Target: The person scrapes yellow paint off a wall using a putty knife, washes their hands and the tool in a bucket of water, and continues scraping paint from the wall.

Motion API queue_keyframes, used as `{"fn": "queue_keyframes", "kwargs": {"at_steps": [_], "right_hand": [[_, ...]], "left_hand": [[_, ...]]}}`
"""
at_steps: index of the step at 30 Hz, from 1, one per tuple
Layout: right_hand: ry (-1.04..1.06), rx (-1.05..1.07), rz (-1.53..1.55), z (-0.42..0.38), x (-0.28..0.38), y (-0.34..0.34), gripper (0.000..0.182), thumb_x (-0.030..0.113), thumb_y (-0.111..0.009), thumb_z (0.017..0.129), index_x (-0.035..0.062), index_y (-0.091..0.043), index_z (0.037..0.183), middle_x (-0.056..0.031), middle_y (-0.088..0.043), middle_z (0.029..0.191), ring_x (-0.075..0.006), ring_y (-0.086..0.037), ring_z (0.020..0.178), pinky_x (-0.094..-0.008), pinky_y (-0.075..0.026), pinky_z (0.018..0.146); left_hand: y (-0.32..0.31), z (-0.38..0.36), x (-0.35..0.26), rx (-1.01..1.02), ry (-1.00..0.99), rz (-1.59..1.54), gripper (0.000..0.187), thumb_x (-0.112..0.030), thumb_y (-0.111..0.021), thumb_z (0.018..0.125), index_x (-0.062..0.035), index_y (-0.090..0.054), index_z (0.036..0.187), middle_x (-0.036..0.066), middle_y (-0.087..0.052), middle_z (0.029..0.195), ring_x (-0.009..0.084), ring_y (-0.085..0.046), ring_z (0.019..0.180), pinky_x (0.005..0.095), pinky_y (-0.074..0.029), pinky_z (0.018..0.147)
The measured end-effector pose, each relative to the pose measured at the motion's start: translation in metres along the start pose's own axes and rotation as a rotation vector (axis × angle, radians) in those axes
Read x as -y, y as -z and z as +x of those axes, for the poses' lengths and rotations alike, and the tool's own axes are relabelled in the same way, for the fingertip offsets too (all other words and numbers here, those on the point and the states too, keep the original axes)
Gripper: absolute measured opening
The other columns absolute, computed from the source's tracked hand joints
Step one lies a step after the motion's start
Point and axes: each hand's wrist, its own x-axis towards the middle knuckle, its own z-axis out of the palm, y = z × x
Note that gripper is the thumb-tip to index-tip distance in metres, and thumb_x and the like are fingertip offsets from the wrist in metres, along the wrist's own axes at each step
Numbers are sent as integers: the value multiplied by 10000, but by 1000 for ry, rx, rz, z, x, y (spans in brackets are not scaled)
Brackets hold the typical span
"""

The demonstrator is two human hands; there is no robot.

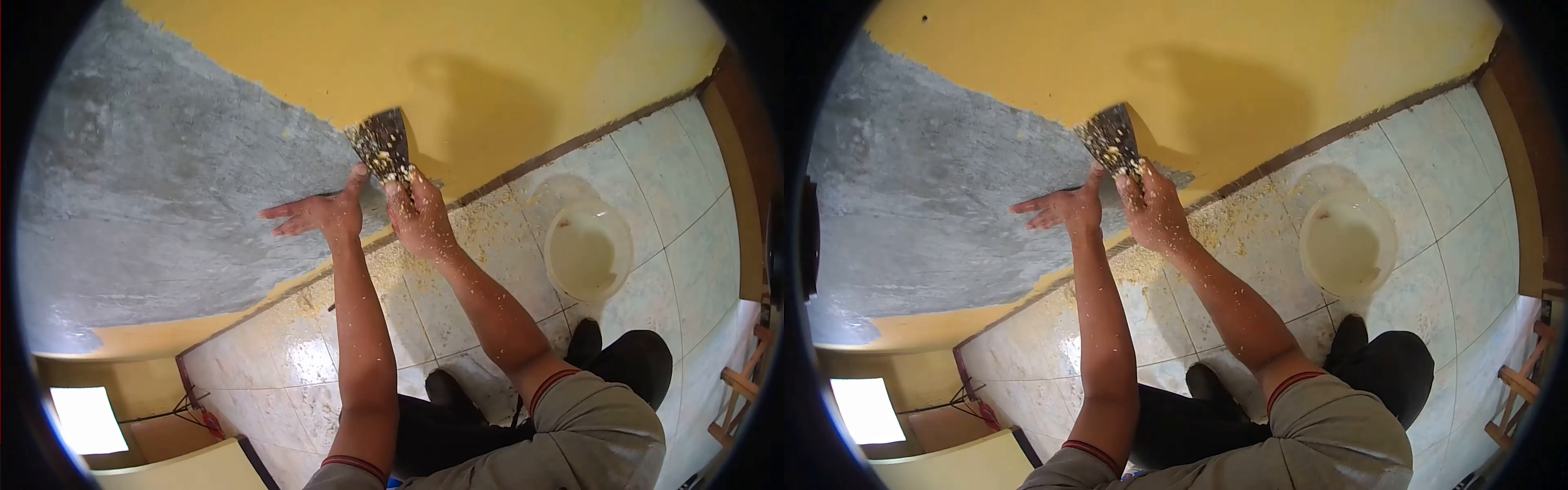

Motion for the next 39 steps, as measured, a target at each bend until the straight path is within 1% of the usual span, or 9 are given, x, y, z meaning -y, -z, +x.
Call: {"fn": "queue_keyframes", "kwargs": {"at_steps": [5,6,10,21,25,27,29,33,39], "right_hand": [[-209,-67,226,-18,-66,18,288,294,-561,1006,18,-540,1088,-100,-591,769,-158,-532,652,-362,-456,619],[-29,-86,135,-12,-77,20,287,292,-558,1005,16,-539,1085,-126,-595,759,-203,-555,648,-370,-459,630],[-77,-18,-139,8,-16,25,296,296,-544,1008,6,-542,1068,-186,-592,742,-322,-581,673,-406,-466,656],[-52,14,-160,14,14,20,333,303,-545,1002,8,-562,1155,-216,-645,856,-381,-637,782,-447,-493,734],[-191,19,-40,-9,-2,29,372,351,-522,1009,17,-567,1166,-176,-626,793,-334,-598,693,-419,-487,702],[-79,8,-79,6,-2,24,366,354,-534,1008,22,-571,1157,-113,-609,760,-243,-590,641,-389,-487,658],[113,-17,-150,23,-5,14,291,368,-559,1019,79,-525,1030,35,-452,590,-63,-439,475,-248,-390,426],[-109,24,135,-11,16,13,258,331,-553,1023,74,-541,1004,22,-467,578,-72,-427,428,-247,-368,368],[-163,53,76,6,30,16,296,362,-542,1024,96,-504,900,29,-454,548,-81,-451,445,-261,-374,417]], "left_hand": [[-2,1,-3,5,-2,47,1753,-612,-940,487,19,433,1373,529,323,1372,620,290,1354,698,49,1110],[-3,1,-4,-8,-13,42,1756,-623,-937,483,12,436,1375,529,321,1372,618,285,1357,699,55,1109],[-2,-1,4,-17,-6,25,1766,-627,-940,469,2,438,1377,529,319,1374,622,287,1354,697,54,1110],[-1,-1,-7,-19,83,15,1768,-582,-962,459,-11,428,1390,528,318,1375,635,247,1363,693,20,1122],[6,-3,-16,22,115,-45,1803,-604,-963,413,56,413,1374,534,308,1374,620,280,1357,699,68,1106],[3,-2,-12,15,90,-42,1807,-612,-960,405,52,411,1377,532,308,1376,619,281,1357,707,76,1098],[0,-2,-7,6,75,-55,1809,-622,-956,401,54,408,1379,531,310,1375,621,278,1357,713,79,1094],[4,-5,-11,-9,21,-66,1804,-641,-947,403,54,396,1389,527,321,1372,629,278,1351,727,82,1082],[4,-8,-12,20,52,-140,1791,-642,-942,415,45,387,1399,520,345,1365,643,306,1327,748,91,1063]]}}
